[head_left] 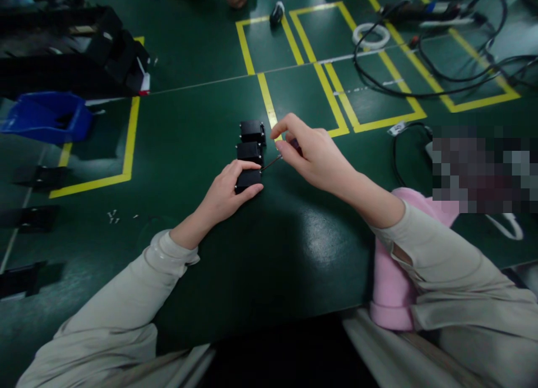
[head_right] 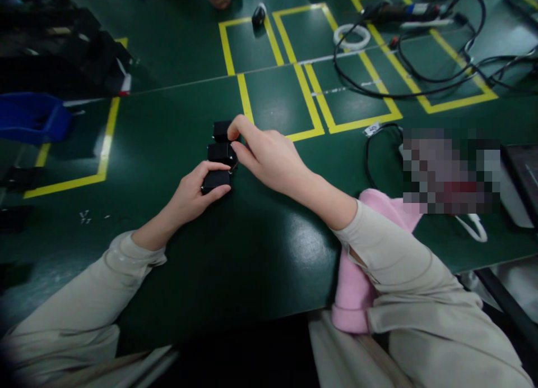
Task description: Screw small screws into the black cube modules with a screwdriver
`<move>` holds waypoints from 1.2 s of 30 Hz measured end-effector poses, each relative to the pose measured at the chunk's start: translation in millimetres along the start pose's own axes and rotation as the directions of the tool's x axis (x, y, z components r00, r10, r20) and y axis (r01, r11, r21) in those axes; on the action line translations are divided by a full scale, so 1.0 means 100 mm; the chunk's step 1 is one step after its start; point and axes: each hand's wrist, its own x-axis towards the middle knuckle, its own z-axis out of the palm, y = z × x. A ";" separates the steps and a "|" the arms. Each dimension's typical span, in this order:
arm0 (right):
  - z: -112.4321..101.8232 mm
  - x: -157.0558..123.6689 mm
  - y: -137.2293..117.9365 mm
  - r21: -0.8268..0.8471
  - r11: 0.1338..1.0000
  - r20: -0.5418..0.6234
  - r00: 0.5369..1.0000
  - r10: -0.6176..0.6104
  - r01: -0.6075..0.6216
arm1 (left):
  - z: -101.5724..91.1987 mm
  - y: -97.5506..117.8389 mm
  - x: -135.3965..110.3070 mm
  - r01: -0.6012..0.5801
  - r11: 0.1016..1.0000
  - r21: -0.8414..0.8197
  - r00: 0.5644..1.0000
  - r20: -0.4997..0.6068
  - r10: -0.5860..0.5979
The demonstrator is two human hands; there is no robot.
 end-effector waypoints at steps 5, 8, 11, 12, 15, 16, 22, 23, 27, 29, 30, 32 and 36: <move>0.02 0.00 0.01 -0.009 1.000 0.020 1.000 0.008 -0.008 | 0.00 0.01 0.00 -0.006 1.000 0.005 1.000 -0.003 0.006; 0.03 0.00 0.02 0.031 0.999 -0.011 1.000 -0.012 0.012 | 0.01 -0.01 0.00 -0.015 1.000 0.009 1.000 -0.005 0.015; 0.04 0.00 0.03 0.056 0.998 -0.021 1.000 -0.020 0.021 | 0.02 -0.02 0.00 -0.024 1.000 0.014 1.000 -0.005 0.024; 0.04 0.00 0.04 0.051 0.999 -0.020 1.000 -0.019 0.020 | 0.02 -0.02 0.00 -0.029 1.000 0.012 1.000 -0.007 0.029; 0.05 0.00 0.05 0.031 0.999 -0.029 0.999 -0.018 0.019 | 0.01 -0.01 0.00 -0.039 0.999 0.001 0.999 -0.009 0.039; 0.05 -0.01 0.05 0.033 0.999 -0.039 0.999 -0.021 0.023 | 0.01 -0.01 0.00 -0.039 0.999 -0.002 0.999 -0.009 0.039; 0.07 -0.01 0.07 0.047 0.998 -0.083 0.996 -0.040 0.044 | 0.01 0.00 0.00 -0.026 1.000 -0.009 1.000 0.000 0.026; 0.07 -0.01 0.07 0.044 0.998 -0.076 0.996 -0.038 0.041 | 0.01 0.00 0.00 -0.026 1.000 -0.010 1.000 -0.001 0.026; 0.07 -0.01 0.08 0.042 0.998 -0.067 0.997 -0.050 0.053 | 0.01 0.00 0.00 -0.034 0.999 -0.013 0.999 -0.008 0.034; 0.07 -0.01 0.08 0.046 0.997 -0.077 0.995 -0.060 0.064 | 0.01 0.00 0.00 -0.035 0.999 -0.014 0.999 -0.008 0.035; 0.07 -0.01 0.08 0.046 0.997 -0.081 0.995 -0.062 0.066 | 0.01 0.00 0.00 -0.035 0.999 -0.012 0.999 -0.008 0.034; 0.08 -0.01 0.09 0.043 0.997 -0.077 0.995 -0.057 0.061 | 0.01 0.00 0.00 -0.030 1.000 -0.010 1.000 -0.005 0.030; 0.08 0.00 0.10 0.023 0.998 -0.060 0.997 -0.052 0.054 | 0.02 -0.02 0.00 -0.026 1.000 -0.008 1.000 -0.007 0.026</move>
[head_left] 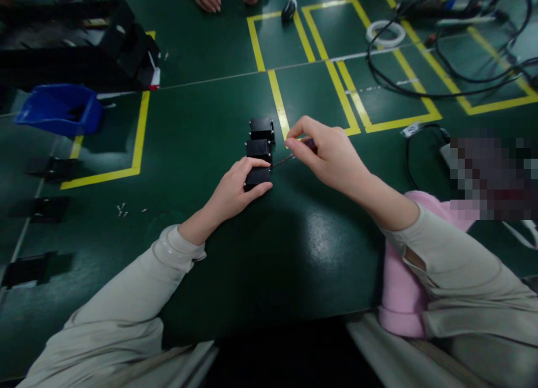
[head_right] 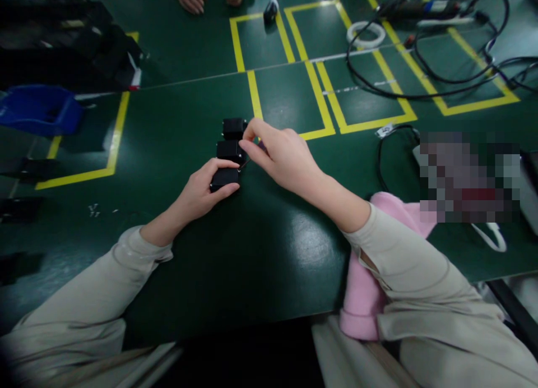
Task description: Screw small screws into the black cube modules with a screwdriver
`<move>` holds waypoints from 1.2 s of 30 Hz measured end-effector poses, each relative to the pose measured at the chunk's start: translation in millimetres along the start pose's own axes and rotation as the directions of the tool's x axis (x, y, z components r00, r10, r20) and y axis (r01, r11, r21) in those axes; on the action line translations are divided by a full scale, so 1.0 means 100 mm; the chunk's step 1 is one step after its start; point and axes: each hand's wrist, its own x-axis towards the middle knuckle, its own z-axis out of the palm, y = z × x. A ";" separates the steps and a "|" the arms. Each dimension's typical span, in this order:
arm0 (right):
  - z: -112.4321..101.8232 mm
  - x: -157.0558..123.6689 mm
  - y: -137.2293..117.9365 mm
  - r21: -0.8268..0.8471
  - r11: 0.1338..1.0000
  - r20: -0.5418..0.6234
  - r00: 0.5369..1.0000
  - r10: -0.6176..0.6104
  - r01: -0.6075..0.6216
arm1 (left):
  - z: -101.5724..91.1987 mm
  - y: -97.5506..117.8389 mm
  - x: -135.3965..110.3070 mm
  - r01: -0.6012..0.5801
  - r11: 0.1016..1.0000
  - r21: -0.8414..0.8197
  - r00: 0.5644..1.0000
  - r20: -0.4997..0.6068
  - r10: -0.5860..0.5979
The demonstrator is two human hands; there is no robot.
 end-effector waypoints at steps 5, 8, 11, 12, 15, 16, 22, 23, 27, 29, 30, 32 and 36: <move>-0.01 0.00 -0.01 0.006 1.000 -0.012 1.000 -0.002 0.002 | 0.00 -0.01 0.00 -0.004 1.000 -0.008 1.000 0.001 0.004; -0.01 0.00 -0.01 0.020 1.000 -0.006 1.000 0.006 -0.006 | 0.00 -0.01 0.00 -0.011 1.000 -0.008 1.000 -0.002 0.011; -0.01 -0.01 -0.01 0.017 1.000 0.010 1.000 0.026 -0.026 | 0.00 0.00 0.00 -0.013 1.000 -0.004 1.000 -0.002 0.013; -0.01 -0.01 -0.01 0.016 0.999 0.010 0.999 0.030 -0.031 | 0.00 0.00 0.00 -0.014 1.000 -0.004 1.000 -0.002 0.014; -0.01 -0.01 -0.02 0.023 0.999 0.002 1.000 0.031 -0.031 | 0.00 0.00 0.00 -0.019 1.000 -0.009 1.000 -0.005 0.018; -0.01 -0.01 -0.02 0.027 0.999 -0.003 1.000 0.029 -0.029 | 0.00 0.00 0.00 -0.018 1.000 -0.010 1.000 -0.004 0.018; -0.01 0.00 0.00 0.020 1.000 -0.025 1.000 0.017 -0.017 | 0.00 -0.01 0.00 -0.008 1.000 -0.005 1.000 0.002 0.008; -0.01 0.00 0.00 0.014 1.000 -0.027 1.000 0.016 -0.016 | 0.00 -0.01 0.00 -0.009 1.000 -0.005 1.000 0.003 0.009; -0.01 -0.01 -0.01 0.020 1.000 -0.028 0.999 0.017 -0.016 | 0.00 -0.01 -0.01 -0.016 1.000 -0.003 1.000 0.001 0.016; 0.00 -0.01 -0.01 0.025 1.000 -0.037 0.999 0.016 -0.015 | 0.00 -0.02 -0.01 -0.017 1.000 -0.005 1.000 -0.002 0.017; 0.00 -0.01 -0.01 0.026 1.000 -0.041 0.999 0.015 -0.014 | 0.00 -0.02 -0.01 -0.019 1.000 -0.006 1.000 -0.002 0.019; 0.01 -0.01 0.00 0.023 1.000 -0.046 0.999 0.012 -0.011 | 0.00 -0.02 -0.01 -0.023 1.000 -0.007 1.000 -0.005 0.023; 0.01 0.00 0.02 0.014 1.000 -0.045 0.999 -0.002 0.003 | 0.00 -0.01 -0.01 -0.031 0.999 -0.009 0.999 -0.010 0.030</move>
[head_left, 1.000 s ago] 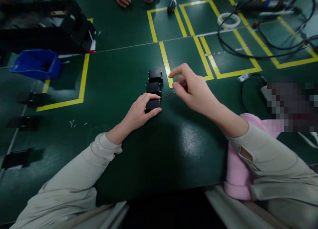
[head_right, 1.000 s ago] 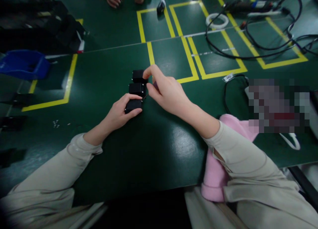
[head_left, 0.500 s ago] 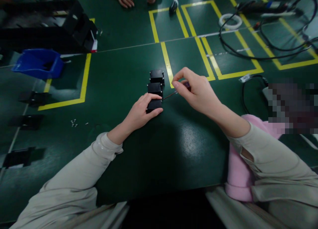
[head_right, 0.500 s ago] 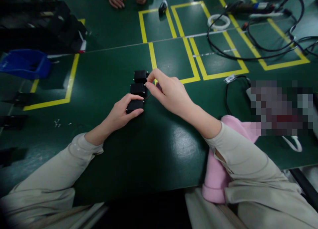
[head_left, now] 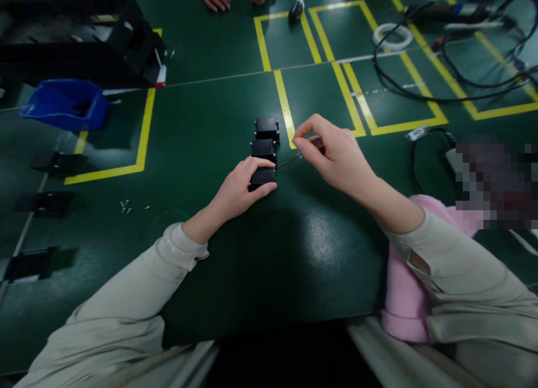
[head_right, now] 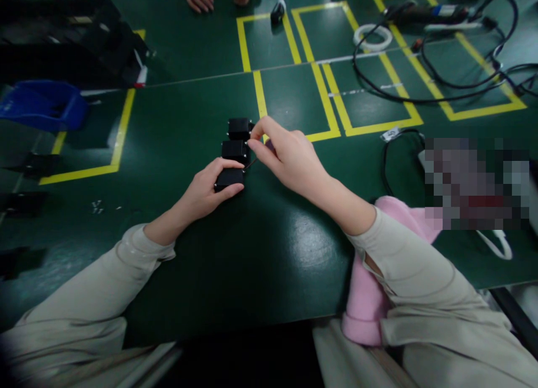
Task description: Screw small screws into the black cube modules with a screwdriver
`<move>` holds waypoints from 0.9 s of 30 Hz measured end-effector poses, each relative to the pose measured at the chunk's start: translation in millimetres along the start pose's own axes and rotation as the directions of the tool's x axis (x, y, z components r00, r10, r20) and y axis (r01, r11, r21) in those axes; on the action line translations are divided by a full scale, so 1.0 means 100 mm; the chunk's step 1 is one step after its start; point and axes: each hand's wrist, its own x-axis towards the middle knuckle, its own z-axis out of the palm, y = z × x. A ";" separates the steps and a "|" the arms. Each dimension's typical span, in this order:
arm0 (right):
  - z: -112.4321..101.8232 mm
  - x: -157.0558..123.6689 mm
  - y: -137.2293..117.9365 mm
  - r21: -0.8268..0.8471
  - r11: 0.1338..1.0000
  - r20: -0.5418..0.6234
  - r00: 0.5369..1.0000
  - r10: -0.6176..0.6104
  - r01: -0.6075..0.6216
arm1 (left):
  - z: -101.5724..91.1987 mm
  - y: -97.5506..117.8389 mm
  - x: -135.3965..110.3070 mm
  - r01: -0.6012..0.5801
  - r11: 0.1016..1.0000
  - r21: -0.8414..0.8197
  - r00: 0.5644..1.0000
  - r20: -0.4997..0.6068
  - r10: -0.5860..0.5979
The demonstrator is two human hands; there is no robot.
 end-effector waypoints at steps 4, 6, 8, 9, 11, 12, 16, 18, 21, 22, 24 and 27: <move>-0.01 0.00 -0.01 0.000 1.000 0.009 1.000 0.004 -0.004 | -0.01 0.00 0.00 0.006 1.000 -0.003 1.000 0.005 -0.006; -0.01 -0.01 -0.02 0.010 1.000 0.013 1.000 0.012 -0.012 | -0.01 0.00 0.00 0.005 1.000 -0.005 1.000 0.005 -0.005; -0.01 -0.01 -0.02 0.020 1.000 0.014 1.000 0.016 -0.017 | -0.01 0.00 0.00 0.010 1.000 -0.004 1.000 0.008 -0.010; -0.01 -0.01 -0.02 0.019 1.000 0.014 1.000 0.016 -0.017 | -0.01 0.00 0.00 0.014 1.000 -0.005 1.000 0.011 -0.014; -0.01 -0.01 -0.02 0.013 1.000 0.015 1.000 0.012 -0.013 | -0.01 0.01 0.00 0.018 1.000 -0.004 1.000 0.013 -0.018; -0.01 -0.01 -0.02 0.010 1.000 0.014 1.000 0.011 -0.011 | -0.01 0.01 0.00 0.017 1.000 -0.004 1.000 0.012 -0.017; -0.01 -0.01 -0.03 0.007 1.000 0.006 1.000 0.015 -0.015 | -0.01 0.01 0.00 0.003 1.000 -0.009 1.000 0.006 -0.002; -0.01 -0.01 -0.04 0.008 1.000 0.007 1.000 0.020 -0.020 | -0.01 0.00 0.00 -0.003 1.000 -0.011 1.000 0.005 0.003; -0.01 0.00 -0.03 0.008 1.000 0.023 1.000 0.019 -0.019 | -0.01 0.00 0.00 0.003 1.000 -0.007 1.000 0.007 -0.003; -0.02 0.00 -0.03 0.006 1.000 0.028 0.999 0.016 -0.016 | -0.01 0.00 0.00 0.007 1.000 -0.005 1.000 0.009 -0.007; -0.02 0.00 -0.02 0.008 1.000 0.029 1.000 0.008 -0.008 | -0.01 -0.01 0.00 0.014 1.000 -0.001 1.000 0.011 -0.014; -0.02 0.00 -0.02 0.025 1.000 0.023 1.000 0.003 -0.004 | 0.00 -0.01 0.00 0.018 1.000 0.002 1.000 0.010 -0.018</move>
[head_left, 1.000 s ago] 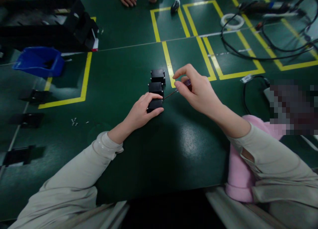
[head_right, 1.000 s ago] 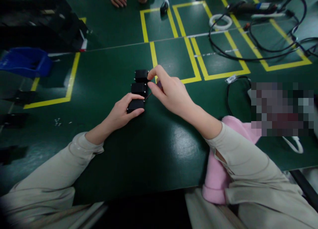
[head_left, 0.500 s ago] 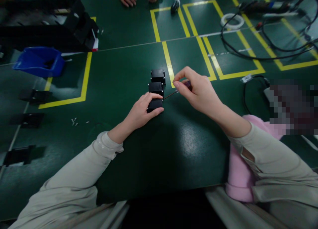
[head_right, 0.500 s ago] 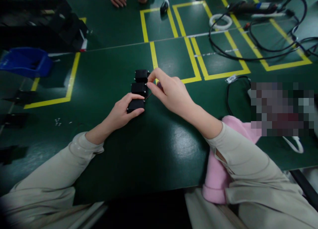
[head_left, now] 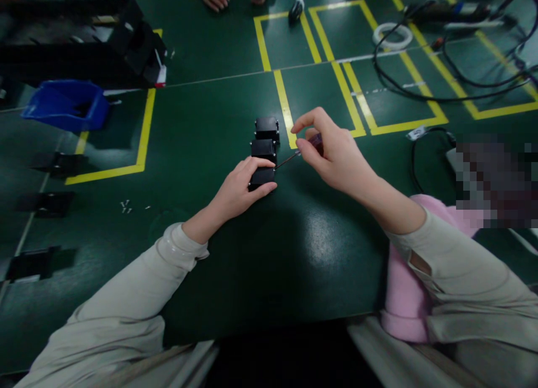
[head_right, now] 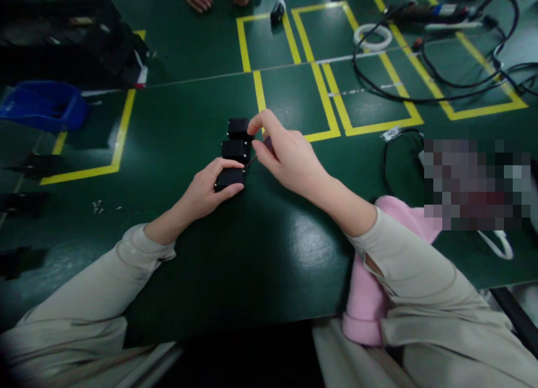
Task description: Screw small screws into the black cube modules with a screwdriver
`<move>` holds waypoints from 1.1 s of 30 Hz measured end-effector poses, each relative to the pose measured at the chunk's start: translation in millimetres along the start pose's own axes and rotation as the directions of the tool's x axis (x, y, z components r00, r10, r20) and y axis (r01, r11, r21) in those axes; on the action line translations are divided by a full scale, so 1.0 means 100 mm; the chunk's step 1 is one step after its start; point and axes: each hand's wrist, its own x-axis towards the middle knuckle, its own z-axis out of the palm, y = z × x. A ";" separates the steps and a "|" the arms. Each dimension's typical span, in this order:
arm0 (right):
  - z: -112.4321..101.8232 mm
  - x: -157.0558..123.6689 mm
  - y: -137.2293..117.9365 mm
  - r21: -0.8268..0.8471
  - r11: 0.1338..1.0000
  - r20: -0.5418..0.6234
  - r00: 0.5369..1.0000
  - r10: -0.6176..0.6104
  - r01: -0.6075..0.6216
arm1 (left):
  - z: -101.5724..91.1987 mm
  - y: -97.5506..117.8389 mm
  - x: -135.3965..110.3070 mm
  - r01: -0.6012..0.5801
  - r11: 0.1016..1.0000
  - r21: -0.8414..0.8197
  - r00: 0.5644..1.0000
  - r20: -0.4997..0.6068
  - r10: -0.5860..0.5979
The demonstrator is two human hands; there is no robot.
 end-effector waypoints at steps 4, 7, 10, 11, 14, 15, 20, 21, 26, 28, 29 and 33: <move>0.00 0.01 0.00 0.008 1.000 0.007 1.000 -0.001 0.001 | 0.00 0.00 0.00 -0.001 1.000 -0.006 1.000 -0.007 0.001; -0.01 0.01 -0.01 0.002 1.000 0.018 1.000 0.005 -0.005 | 0.00 -0.01 0.00 -0.001 1.000 -0.006 1.000 -0.006 0.001; -0.02 0.00 -0.03 0.010 1.000 0.026 1.000 0.014 -0.014 | 0.00 -0.01 0.00 -0.015 1.000 -0.013 1.000 -0.010 0.015; -0.02 0.00 -0.03 0.013 1.000 0.027 1.000 0.014 -0.014 | 0.00 0.00 0.00 -0.018 1.000 -0.015 1.000 -0.011 0.018; -0.01 0.01 -0.02 0.007 1.000 0.029 1.000 0.013 -0.013 | 0.00 0.00 0.00 -0.013 1.000 -0.012 1.000 -0.006 0.013; -0.01 0.01 -0.02 0.003 1.000 0.027 1.000 0.012 -0.012 | 0.00 0.00 0.00 -0.011 1.000 -0.009 1.000 -0.006 0.011; 0.00 0.00 0.00 0.003 1.000 0.018 1.000 -0.007 0.007 | 0.00 0.00 0.00 -0.029 1.000 -0.007 0.999 -0.015 0.029; -0.01 0.00 0.00 0.004 1.000 0.014 1.000 -0.013 0.013 | 0.00 -0.01 0.00 -0.030 1.000 -0.006 0.999 -0.014 0.030; 0.00 0.00 0.01 -0.011 1.000 0.018 0.999 -0.027 0.027 | 0.01 -0.01 0.00 -0.020 1.000 0.001 1.000 -0.010 0.020; 0.00 0.00 0.01 -0.019 1.000 0.024 0.999 -0.022 0.022 | 0.01 -0.02 0.00 -0.024 1.000 0.002 1.000 -0.013 0.024; 0.00 0.01 0.01 -0.019 1.000 0.026 0.999 -0.019 0.019 | 0.01 -0.02 0.00 -0.026 1.000 0.002 1.000 -0.013 0.026; -0.01 0.01 -0.01 -0.006 1.000 0.019 1.000 -0.007 0.007 | 0.01 -0.01 0.00 -0.026 1.000 -0.002 1.000 -0.015 0.026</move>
